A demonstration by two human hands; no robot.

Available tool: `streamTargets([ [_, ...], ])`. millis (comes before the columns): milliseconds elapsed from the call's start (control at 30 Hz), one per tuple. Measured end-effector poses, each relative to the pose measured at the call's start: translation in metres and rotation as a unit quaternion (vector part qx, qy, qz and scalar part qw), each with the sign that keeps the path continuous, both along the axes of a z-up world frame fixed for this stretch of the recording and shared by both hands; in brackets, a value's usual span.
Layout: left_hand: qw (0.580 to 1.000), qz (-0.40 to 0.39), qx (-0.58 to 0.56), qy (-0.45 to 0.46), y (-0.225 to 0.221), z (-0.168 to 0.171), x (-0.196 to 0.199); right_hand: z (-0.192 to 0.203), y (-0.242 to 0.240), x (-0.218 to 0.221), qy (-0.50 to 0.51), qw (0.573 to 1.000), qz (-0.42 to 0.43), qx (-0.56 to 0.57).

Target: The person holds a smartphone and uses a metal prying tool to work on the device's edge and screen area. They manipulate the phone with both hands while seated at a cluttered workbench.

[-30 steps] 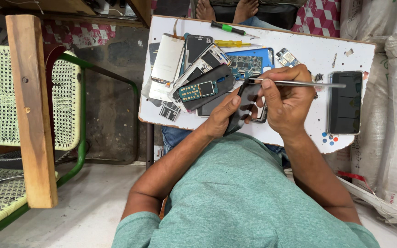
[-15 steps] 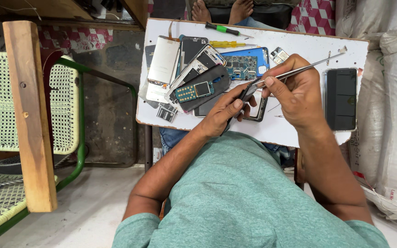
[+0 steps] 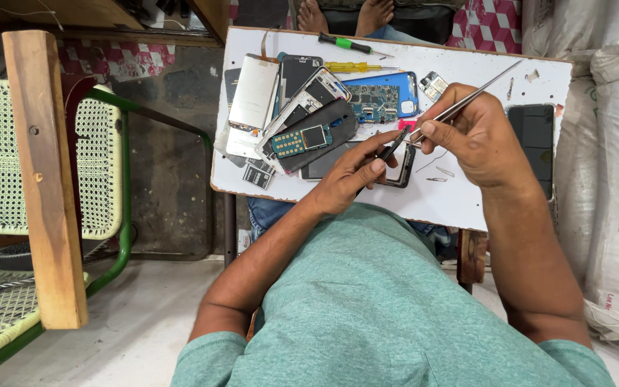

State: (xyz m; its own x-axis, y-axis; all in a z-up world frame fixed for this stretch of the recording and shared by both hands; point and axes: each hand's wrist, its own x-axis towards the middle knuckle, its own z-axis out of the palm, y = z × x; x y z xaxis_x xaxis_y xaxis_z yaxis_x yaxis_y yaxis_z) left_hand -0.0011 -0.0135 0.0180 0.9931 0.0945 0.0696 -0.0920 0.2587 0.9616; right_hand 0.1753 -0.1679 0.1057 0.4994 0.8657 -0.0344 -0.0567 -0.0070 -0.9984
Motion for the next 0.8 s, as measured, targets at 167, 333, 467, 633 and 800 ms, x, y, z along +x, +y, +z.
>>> streamTargets([
  [167,0.999,0.008,0.014,0.041,-0.001,0.003,0.001,-0.011,-0.005,-0.001,-0.021,0.999,-0.038,-0.003],
  [333,0.994,0.04,0.093,-0.038,-0.001,0.016,-0.001,-0.017,-0.018,-0.028,-0.066,0.984,-0.165,0.013],
  [467,0.985,0.052,0.161,-0.028,-0.006,0.025,-0.002,-0.023,-0.026,-0.047,0.023,0.966,-0.227,0.117],
  [633,0.984,0.025,0.176,-0.031,-0.006,0.025,-0.002,-0.019,-0.047,-0.053,-0.098,0.973,-0.208,0.03],
  [800,0.985,0.01,0.17,-0.029,-0.005,0.019,-0.006,-0.021,-0.049,-0.064,-0.147,0.973,-0.176,0.041],
])
